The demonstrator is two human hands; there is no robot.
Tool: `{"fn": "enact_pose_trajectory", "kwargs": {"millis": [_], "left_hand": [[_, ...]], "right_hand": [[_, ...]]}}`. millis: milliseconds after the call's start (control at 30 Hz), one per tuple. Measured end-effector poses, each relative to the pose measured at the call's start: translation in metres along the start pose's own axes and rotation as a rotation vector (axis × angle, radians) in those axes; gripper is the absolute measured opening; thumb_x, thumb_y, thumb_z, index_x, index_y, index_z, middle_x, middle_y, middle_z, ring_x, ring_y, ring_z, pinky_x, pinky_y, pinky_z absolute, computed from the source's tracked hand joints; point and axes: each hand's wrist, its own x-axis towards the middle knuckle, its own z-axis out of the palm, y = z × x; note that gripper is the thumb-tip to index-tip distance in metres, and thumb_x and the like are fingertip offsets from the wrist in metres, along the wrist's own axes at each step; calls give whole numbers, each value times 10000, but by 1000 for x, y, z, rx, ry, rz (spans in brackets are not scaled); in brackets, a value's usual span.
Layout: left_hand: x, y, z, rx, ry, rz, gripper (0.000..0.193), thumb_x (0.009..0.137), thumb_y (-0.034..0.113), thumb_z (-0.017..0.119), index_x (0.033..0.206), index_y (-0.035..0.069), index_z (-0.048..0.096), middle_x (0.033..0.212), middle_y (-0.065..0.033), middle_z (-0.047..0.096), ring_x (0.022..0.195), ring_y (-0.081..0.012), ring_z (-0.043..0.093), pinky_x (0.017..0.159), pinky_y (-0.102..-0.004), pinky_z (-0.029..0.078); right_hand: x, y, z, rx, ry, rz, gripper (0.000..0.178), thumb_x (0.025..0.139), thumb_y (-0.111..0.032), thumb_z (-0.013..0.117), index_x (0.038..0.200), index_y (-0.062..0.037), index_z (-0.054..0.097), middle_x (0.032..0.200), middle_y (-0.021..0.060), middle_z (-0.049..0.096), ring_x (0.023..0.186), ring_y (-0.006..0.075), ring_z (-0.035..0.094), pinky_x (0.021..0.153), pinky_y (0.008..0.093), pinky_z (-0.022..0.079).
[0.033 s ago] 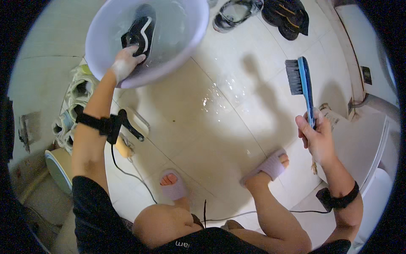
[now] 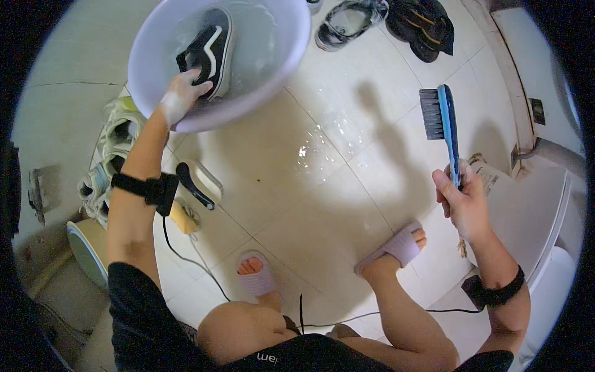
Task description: The person scrubs a black sneaker with a brush and sponge, applying soap and rinsing it in a basin. They switch between brushes and a sponge, cleaning the upper, sides, and sole before placing the shoe in the water.
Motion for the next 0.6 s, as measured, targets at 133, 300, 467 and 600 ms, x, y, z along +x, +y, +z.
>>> {"fn": "enact_pose_trajectory", "kwargs": {"millis": [133,300,467,600], "left_hand": [[-17,-2,-26,-1104,-111,-134,405,873,203,573,1191,-35,488,1097,-139,591,975,-273,592,800,-411,528],[-19,20,-22,-1759,216,-265,390,909,270,535,1209,28,472,1124,-130,566,996,-281,570,748,-453,553],[-10,26,-18,-1914,282,-491,410,945,334,453,1262,76,418,1212,-130,512,1060,-322,535,854,-562,492],[-8,23,-17,-1927,131,-599,383,961,300,386,1280,89,397,1250,-144,484,1125,-343,495,890,-628,419]], "right_hand": [[11,-15,40,158,-36,-32,257,865,-271,632,797,-103,450,584,6,496,404,60,409,350,198,312],[17,-47,77,136,-167,-116,273,850,-277,656,792,-103,454,594,1,496,429,64,428,363,205,334],[15,-65,95,211,-197,-167,267,849,-267,660,770,-107,461,586,-3,496,427,60,430,364,202,338],[13,-65,100,219,-195,-167,272,857,-272,649,758,-103,461,578,0,504,403,61,419,355,200,327]]}}
